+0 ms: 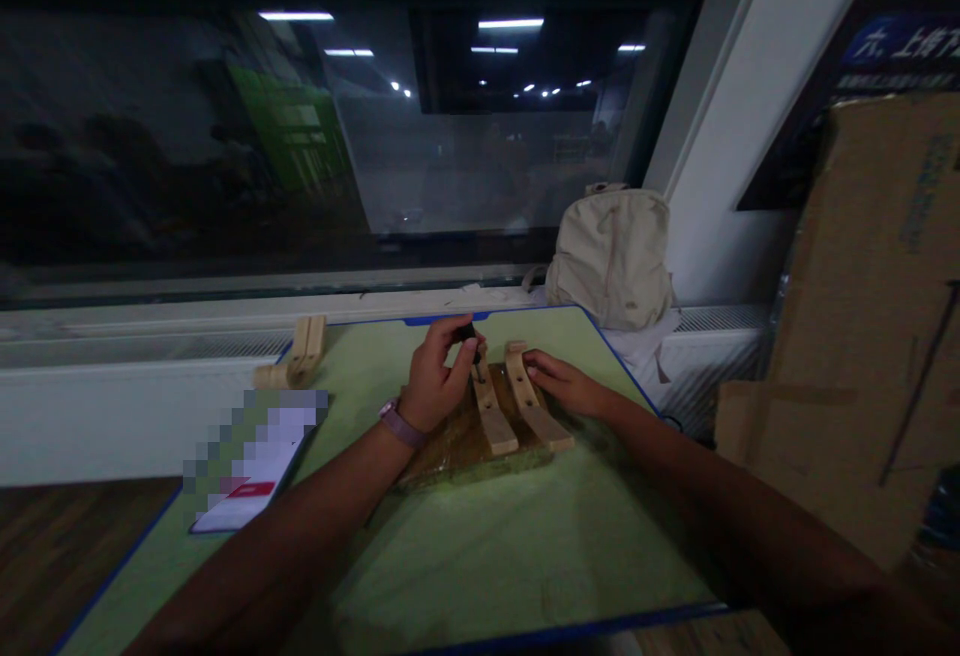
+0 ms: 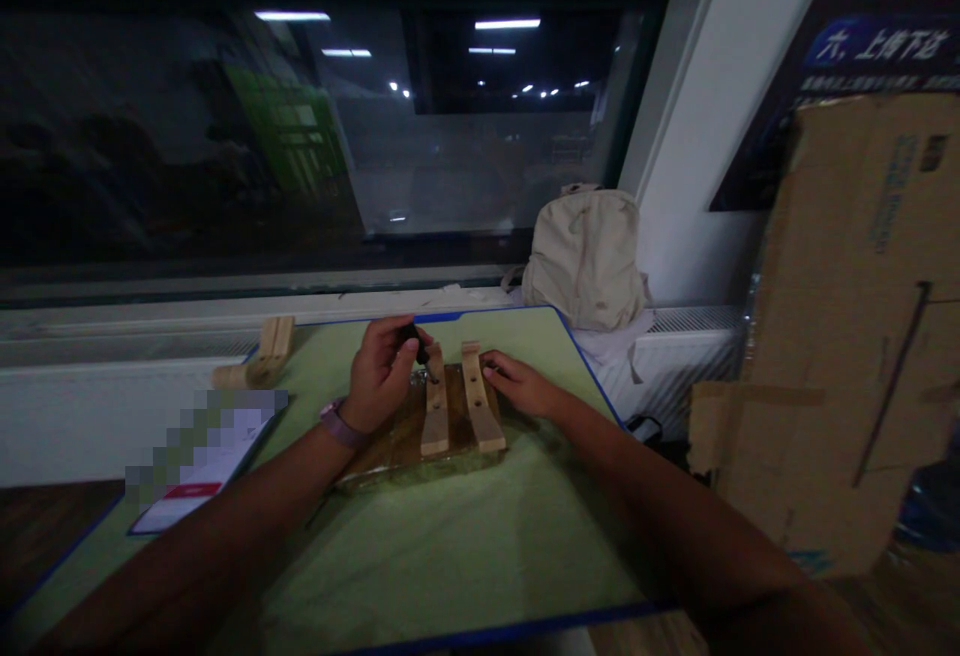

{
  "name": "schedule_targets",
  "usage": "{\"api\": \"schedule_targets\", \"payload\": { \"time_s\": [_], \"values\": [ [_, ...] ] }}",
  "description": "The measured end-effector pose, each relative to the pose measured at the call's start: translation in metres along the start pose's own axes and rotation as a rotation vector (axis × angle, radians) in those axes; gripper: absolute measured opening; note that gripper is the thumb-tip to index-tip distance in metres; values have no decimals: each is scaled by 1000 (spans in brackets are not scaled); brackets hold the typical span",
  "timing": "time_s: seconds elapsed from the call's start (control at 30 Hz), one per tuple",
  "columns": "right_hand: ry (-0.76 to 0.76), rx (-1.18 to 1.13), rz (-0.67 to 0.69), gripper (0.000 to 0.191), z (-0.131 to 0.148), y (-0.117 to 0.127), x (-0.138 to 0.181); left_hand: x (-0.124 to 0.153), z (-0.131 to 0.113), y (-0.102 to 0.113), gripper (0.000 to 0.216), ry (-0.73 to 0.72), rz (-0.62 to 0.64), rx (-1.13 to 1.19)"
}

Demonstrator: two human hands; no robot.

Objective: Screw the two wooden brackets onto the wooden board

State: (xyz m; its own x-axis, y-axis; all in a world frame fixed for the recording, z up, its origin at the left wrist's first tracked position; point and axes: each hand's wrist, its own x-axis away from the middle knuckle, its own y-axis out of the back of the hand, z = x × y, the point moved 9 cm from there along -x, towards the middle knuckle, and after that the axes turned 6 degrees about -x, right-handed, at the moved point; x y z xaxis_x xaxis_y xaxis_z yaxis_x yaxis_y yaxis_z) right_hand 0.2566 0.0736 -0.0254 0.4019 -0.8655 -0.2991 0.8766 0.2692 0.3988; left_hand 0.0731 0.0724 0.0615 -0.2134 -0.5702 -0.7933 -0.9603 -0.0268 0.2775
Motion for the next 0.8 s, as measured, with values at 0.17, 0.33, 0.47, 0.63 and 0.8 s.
{"api": "schedule_targets", "payload": {
  "time_s": [0.17,0.33,0.47,0.63,0.8],
  "values": [
    [4,-10,-5,47,-3,-1,0,-4,-6,9,26,-87,-96,-145],
    [4,-14,1,47,-3,-1,-1,-2,8,10,34,26,-125,-144],
    [8,-9,7,48,0,-2,-1,-1,10,8,39,44,-108,-103],
    [-2,-16,-5,50,1,-1,-1,-3,1,3,31,2,-39,-124],
    [-19,-16,5,47,1,-2,0,-6,-14,3,27,-103,-24,-183]
  ]
}}
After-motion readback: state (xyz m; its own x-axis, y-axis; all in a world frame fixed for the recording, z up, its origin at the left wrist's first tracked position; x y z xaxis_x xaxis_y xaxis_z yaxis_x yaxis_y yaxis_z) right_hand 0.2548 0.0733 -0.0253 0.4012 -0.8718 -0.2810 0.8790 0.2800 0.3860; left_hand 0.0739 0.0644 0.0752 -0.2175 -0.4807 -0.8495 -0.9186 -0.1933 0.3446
